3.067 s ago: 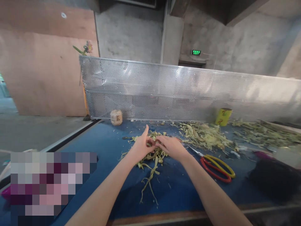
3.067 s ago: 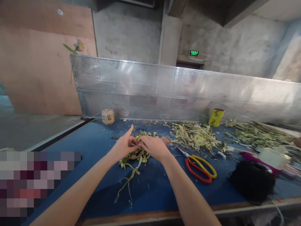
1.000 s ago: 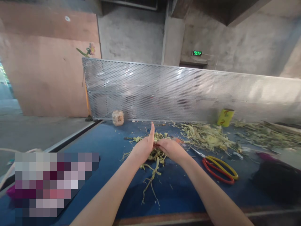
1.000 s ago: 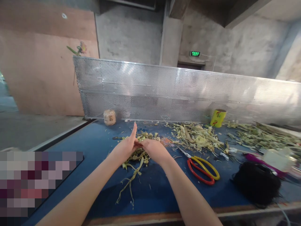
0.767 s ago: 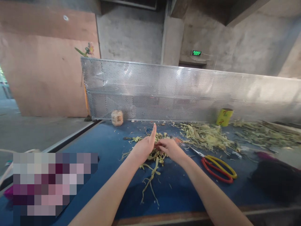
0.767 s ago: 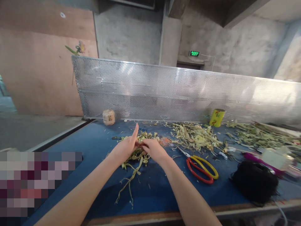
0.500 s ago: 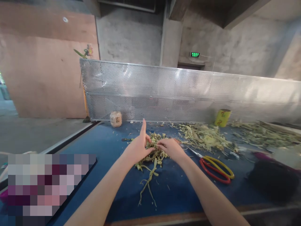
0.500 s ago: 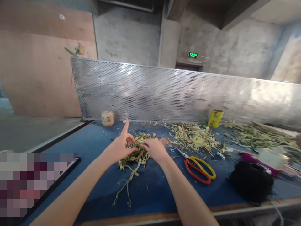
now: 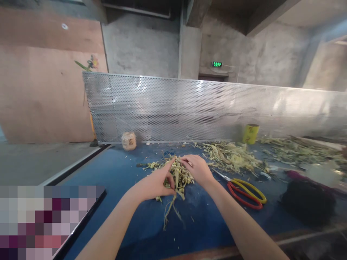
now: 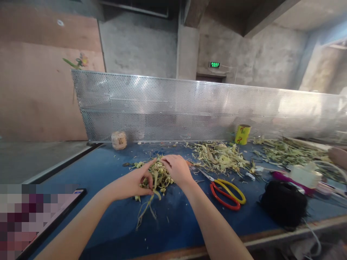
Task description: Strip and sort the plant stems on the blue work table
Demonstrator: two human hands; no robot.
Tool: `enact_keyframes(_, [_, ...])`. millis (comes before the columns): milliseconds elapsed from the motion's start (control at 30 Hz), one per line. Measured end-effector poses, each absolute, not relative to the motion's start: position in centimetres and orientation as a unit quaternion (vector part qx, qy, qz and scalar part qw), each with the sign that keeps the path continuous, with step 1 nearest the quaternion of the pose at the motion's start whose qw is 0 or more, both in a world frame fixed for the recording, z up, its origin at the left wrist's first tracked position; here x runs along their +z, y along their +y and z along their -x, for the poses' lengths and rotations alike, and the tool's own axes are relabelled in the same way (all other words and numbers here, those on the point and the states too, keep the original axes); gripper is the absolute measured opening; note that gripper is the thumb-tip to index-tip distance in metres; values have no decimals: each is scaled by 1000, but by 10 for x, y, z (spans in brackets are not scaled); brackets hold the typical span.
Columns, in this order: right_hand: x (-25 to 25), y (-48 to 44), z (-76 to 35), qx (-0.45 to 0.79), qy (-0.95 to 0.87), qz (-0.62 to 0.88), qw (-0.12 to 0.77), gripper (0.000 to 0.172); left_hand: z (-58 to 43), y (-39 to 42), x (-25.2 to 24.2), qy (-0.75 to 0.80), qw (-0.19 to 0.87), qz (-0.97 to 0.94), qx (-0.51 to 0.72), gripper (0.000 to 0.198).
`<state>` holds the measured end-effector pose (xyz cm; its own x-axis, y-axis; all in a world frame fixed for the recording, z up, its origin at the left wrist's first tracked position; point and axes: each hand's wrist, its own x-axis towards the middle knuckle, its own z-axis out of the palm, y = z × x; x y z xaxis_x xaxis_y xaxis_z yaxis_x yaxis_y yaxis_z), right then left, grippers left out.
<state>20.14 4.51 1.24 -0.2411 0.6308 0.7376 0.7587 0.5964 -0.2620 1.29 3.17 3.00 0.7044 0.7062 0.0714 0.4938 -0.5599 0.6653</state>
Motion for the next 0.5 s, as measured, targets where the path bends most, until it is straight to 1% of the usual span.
enact_keyframes(100, [15, 40, -202, -65, -768, 417, 481, 13, -10, 32, 39, 349, 307, -840, 280, 89])
enact_keyframes(200, [17, 37, -201, -34, -793, 397, 461, 12, -9, 37, 40, 360, 310, -806, 353, 81])
enact_keyframes(300, [17, 36, -200, -14, -816, 383, 433, 12, -9, 44, 38, 366, 321, -783, 387, 75])
enact_keyframes(400, [16, 36, -199, -14, -820, 371, 435, 12, -9, 47, 35, 360, 336, -774, 397, 75])
enact_keyframes(500, [15, 36, -198, -35, -840, 362, 402, 14, -10, 48, 33, 346, 321, -787, 398, 74])
